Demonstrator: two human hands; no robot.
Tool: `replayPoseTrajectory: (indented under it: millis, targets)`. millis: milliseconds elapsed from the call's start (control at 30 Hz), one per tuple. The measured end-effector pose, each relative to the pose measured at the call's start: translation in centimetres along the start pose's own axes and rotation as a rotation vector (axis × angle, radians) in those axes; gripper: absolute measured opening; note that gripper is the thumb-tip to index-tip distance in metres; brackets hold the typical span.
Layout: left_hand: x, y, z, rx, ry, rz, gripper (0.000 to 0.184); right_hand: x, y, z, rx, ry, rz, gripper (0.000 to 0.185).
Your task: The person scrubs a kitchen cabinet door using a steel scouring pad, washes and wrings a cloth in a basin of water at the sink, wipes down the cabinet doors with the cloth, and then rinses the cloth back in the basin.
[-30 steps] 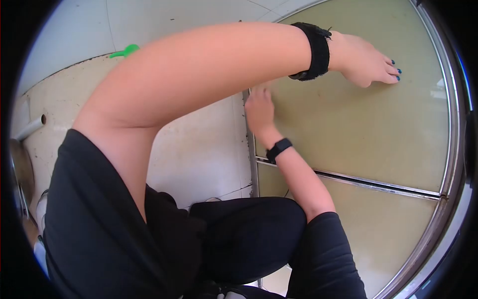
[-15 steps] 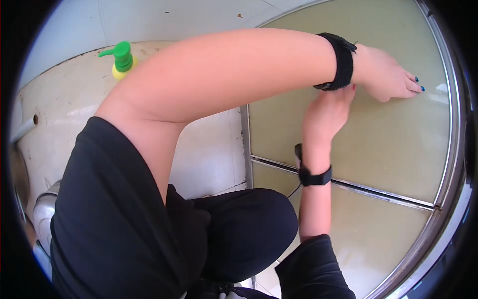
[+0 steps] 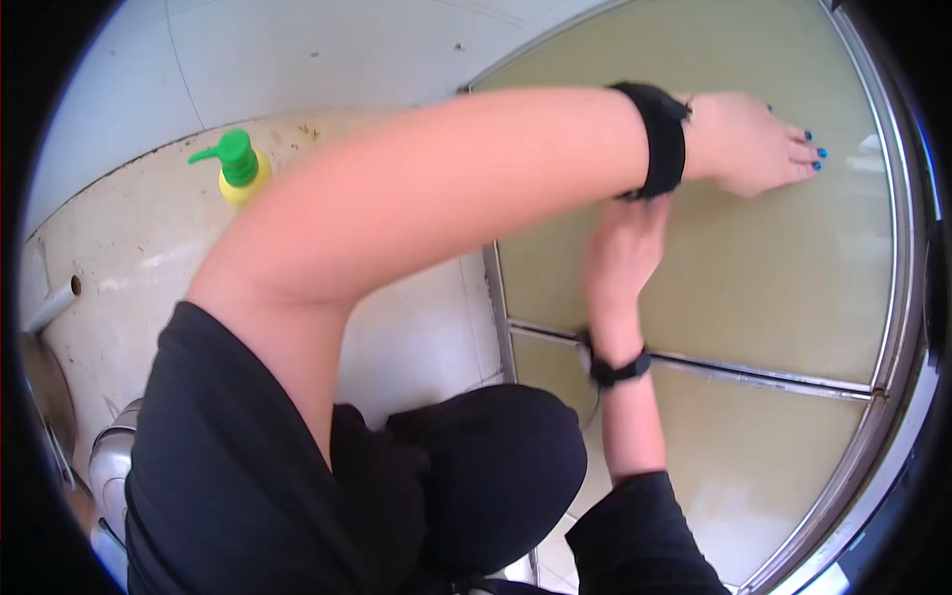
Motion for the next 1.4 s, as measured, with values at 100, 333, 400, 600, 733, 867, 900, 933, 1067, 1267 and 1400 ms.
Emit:
replayPoseTrajectory:
  millis: [100,333,400,600,733,867,900,933,1067,1267,1400]
  targets:
    - [-0.6,-0.4,0.6,0.025,0.039,-0.008,0.042,-1.9,2.3,0.1,0.008,0.072,0.022,0.031]
    - [-1.5,0.0,0.1,-0.01,0.183,0.042,0.046,-3.1,2.0,-3.4,-0.02,0.159,-0.116,0.027]
    - [-1.8,-0.1,0.0,0.036,0.14,0.026,0.046,-5.3,4.4,-3.6,-0.03,0.196,-0.07,0.027]
    - [-1.6,-0.5,0.6,0.046,0.228,0.058,0.047,-2.1,5.6,-5.2,0.304,0.181,-0.117,0.024]
    - [-1.3,-0.3,0.1,0.045,0.175,0.037,0.047,-6.7,8.0,-7.9,0.239,0.366,0.065,0.025]
    - [-0.7,0.3,1.3,0.036,0.295,0.052,0.049,-10.9,8.6,-8.3,0.06,0.293,0.474,0.027]
    - [-0.9,0.0,1.6,0.039,0.295,0.051,0.051,-7.6,8.1,-9.5,0.103,0.291,0.444,0.027]
    - [-1.1,-0.1,1.7,0.038,0.296,0.05,0.053,-5.7,7.9,-10.3,0.11,0.259,0.421,0.027]
    - [-1.0,-0.1,1.5,0.034,0.293,0.046,0.053,-6.0,9.3,-9.9,-0.097,0.356,0.47,0.026]
    - [-2.3,1.7,1.7,-0.049,0.206,0.051,0.042,-14.6,10.0,-2.3,-0.03,0.707,0.456,0.027]
    - [-5.7,1.5,0.7,-0.213,0.098,0.143,0.037,-15.6,9.6,-0.6,-0.057,0.609,0.279,0.032]
Point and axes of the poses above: each hand's wrist, its own x-axis towards the middle knuckle, its own z-axis out of the back of the hand, y = z × x, the point moved 6 cm from there along x, towards the middle knuckle, and after that the axes turned 14 degrees about -y, right-handed, at the moved point
